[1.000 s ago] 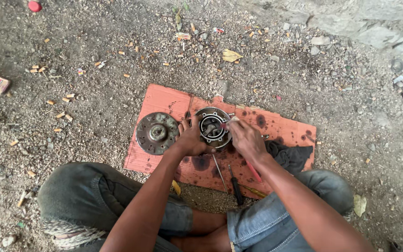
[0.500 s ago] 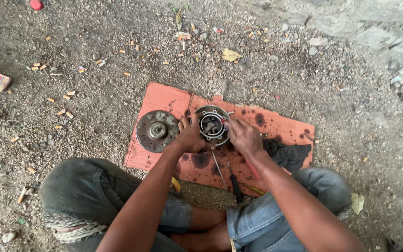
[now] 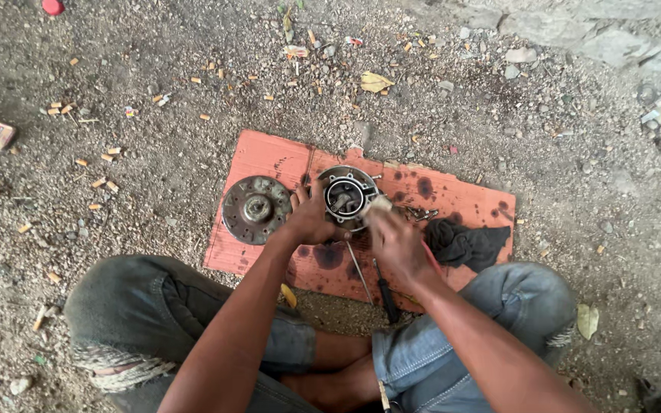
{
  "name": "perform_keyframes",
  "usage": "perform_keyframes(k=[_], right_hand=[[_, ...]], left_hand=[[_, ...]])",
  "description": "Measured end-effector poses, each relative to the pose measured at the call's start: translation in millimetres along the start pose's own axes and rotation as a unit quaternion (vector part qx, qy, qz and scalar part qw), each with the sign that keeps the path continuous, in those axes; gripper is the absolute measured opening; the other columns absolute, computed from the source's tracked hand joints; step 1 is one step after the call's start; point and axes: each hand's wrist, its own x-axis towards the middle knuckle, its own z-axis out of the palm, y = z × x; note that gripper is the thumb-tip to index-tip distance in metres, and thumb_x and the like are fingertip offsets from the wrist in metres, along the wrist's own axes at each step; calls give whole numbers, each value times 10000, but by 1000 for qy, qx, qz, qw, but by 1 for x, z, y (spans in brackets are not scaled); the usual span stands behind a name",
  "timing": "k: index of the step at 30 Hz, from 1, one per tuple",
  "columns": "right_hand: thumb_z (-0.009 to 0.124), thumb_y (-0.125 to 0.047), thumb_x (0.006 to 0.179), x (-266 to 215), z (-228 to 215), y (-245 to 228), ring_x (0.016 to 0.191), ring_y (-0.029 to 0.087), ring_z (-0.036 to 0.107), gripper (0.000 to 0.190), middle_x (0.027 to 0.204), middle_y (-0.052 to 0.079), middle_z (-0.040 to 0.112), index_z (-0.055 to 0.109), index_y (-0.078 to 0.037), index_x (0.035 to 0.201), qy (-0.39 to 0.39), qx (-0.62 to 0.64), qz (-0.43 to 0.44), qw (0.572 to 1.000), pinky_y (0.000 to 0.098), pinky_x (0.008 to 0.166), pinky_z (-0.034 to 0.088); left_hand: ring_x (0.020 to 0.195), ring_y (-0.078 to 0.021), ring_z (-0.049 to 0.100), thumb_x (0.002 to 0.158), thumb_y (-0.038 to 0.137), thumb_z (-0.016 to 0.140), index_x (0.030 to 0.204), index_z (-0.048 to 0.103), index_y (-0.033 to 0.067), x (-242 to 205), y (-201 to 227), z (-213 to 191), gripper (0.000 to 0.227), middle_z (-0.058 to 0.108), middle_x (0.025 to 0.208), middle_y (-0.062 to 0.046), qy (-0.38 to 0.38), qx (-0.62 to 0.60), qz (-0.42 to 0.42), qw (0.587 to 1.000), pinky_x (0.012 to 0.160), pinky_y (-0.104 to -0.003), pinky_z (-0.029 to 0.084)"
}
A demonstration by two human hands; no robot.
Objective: The person cleans a brake component with a cloth and wipes the internal parts by hand, then uses pliers and a screwdriver to adjust metal clips and fasteners on the assembly.
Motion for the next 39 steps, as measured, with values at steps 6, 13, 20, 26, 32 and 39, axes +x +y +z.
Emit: perform_keyframes(k=[6,13,20,26,32,39], right_hand=[[609,-57,1030,3,7,5,509,161,685,176,1023,177,774,735,-9,1144,-42,-49,8,998,234,345,474],[607,-63,1035,1,8,1,555,139,705,161,1097,207,767,729,-17,1129,-19,-31,-74,997,193,379,482],[601,-119,1032,2,-3,-20,743,235,751,191,1068,187,752,698,1,1145,23,-22,-14,999,288,586,624],[591,-198,1063,29,-12,-4,648,259,742,201,976,159,763,728,-59,1110,-91,-27,169,981,332,515,604],[684,-314,960,24,-22,24,846,254,730,280,1033,168,759,748,-43,987,10,-24,88,996,388,728,632],[695,-401,985,21,-8,23,763,257,736,321,982,123,773,730,-102,1098,-179,-3,243,953,424,730,604]], left_hand=[[1547,-524,-83,603,504,962,1639,-107,139,-1,3,-1,1532,-116,1666,-336,-17,8,-24,1000,1225,-644,171],[1521,-560,-97,576,573,969,1618,-111,87,10,-9,3,1578,-135,1634,-392,-7,3,13,1000,1245,-583,183],[1540,-557,-28,571,510,954,1638,-20,164,4,-6,0,1485,-49,1657,-366,9,-4,1,1000,1210,-637,231],[1527,-565,23,558,483,972,1607,80,203,-5,-2,2,1405,14,1639,-360,34,-32,8,999,1179,-660,266],[1552,-533,72,544,457,954,1610,131,261,-5,1,4,1362,65,1664,-319,46,-28,2,999,1194,-640,286],[1525,-569,-87,590,544,973,1614,0,156,-1,-2,2,1465,-98,1632,-393,13,-10,2,1000,1227,-639,159]])
